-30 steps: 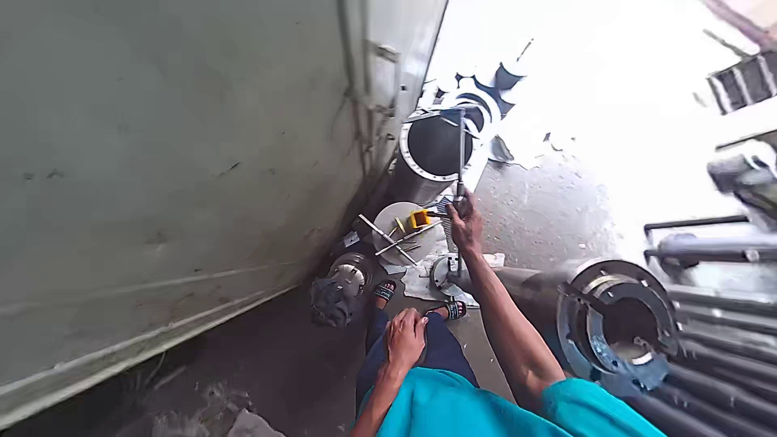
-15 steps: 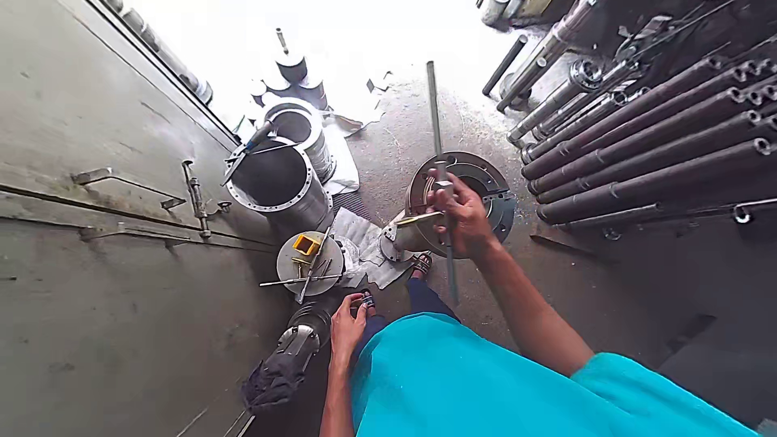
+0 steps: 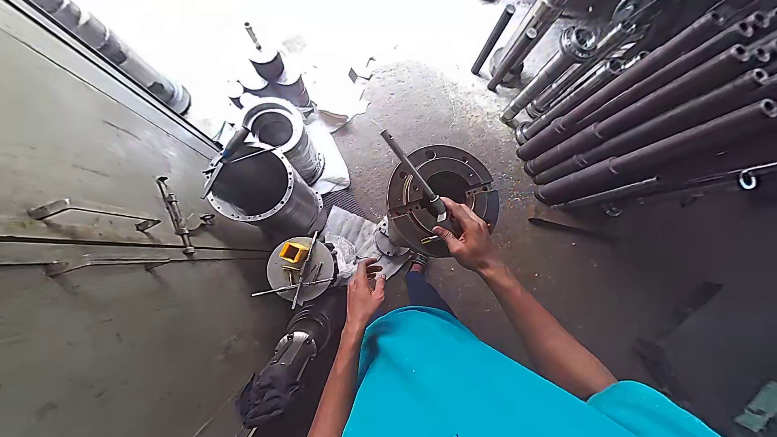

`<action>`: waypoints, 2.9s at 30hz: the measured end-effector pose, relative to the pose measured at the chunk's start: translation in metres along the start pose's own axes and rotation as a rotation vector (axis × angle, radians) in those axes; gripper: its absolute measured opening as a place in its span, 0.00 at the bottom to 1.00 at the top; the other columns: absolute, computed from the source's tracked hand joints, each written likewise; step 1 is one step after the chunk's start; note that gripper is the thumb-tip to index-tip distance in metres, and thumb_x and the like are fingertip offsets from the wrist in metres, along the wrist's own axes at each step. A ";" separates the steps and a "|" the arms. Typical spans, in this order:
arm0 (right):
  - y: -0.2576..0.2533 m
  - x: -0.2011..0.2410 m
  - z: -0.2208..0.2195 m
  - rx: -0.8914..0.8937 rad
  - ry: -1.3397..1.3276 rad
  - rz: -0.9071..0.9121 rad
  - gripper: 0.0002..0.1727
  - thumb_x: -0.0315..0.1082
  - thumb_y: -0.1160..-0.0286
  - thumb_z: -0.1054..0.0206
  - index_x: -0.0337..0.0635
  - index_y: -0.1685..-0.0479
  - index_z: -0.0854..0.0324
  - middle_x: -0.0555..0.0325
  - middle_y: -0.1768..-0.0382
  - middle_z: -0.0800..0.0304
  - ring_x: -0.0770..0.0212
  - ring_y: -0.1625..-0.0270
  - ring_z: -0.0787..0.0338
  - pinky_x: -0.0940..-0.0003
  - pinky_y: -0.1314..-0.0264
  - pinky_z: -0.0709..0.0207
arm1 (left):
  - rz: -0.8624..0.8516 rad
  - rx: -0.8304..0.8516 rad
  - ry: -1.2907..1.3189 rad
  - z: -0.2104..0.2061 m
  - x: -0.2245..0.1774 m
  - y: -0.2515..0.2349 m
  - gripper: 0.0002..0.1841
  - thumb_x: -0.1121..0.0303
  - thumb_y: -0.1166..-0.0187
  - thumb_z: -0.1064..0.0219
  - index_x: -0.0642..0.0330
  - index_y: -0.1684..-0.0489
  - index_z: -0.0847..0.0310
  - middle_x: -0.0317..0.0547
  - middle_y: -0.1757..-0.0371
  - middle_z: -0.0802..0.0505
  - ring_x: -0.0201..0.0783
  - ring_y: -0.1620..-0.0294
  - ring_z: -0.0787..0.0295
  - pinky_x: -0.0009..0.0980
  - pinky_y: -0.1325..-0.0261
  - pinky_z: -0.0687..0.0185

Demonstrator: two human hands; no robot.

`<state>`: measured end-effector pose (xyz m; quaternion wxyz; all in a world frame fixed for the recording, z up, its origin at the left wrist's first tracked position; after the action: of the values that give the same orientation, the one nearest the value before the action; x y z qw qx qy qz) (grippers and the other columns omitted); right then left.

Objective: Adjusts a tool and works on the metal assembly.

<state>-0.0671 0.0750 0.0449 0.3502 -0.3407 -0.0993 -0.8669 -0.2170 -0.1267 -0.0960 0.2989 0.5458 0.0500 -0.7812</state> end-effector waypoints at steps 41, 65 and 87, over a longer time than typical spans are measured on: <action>-0.019 0.051 -0.049 0.631 0.405 0.661 0.30 0.49 0.29 0.26 0.65 0.24 0.21 0.52 0.46 0.12 0.48 0.47 0.11 0.49 0.62 0.16 | -0.210 -0.497 0.012 -0.097 -0.088 -0.034 0.22 0.64 0.36 0.25 0.79 0.53 0.12 0.69 0.49 0.07 0.62 0.38 0.11 0.54 0.22 0.28; -0.025 0.052 0.007 0.110 0.347 0.030 0.49 0.48 0.23 0.30 0.58 0.03 0.54 0.35 0.25 0.27 0.36 0.56 0.10 0.35 0.64 0.16 | -0.511 -0.622 -0.058 -0.087 -0.103 -0.034 0.16 0.70 0.18 0.40 0.61 0.39 0.09 0.47 0.33 0.07 0.46 0.20 0.19 0.59 0.09 0.51; 0.136 0.106 -0.057 0.734 -0.191 0.404 0.25 0.38 0.13 0.41 0.38 0.21 0.31 0.52 0.42 0.08 0.56 0.40 0.07 0.50 0.37 0.14 | -0.578 -0.399 0.051 -0.093 -0.089 -0.043 0.22 0.66 0.23 0.34 0.53 0.30 0.13 0.35 0.22 0.14 0.40 0.10 0.35 0.58 0.05 0.66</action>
<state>-0.0605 -0.1054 0.0629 0.6001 -0.2847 -0.3643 -0.6527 -0.1426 -0.0177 -0.0654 0.1649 0.4593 0.3614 -0.7945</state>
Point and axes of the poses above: each hand's wrist, its own y-axis away from the middle knuckle, its own z-axis out of the back of the hand, x = y × z, the point moved 8 cm from there along -y, towards the middle knuckle
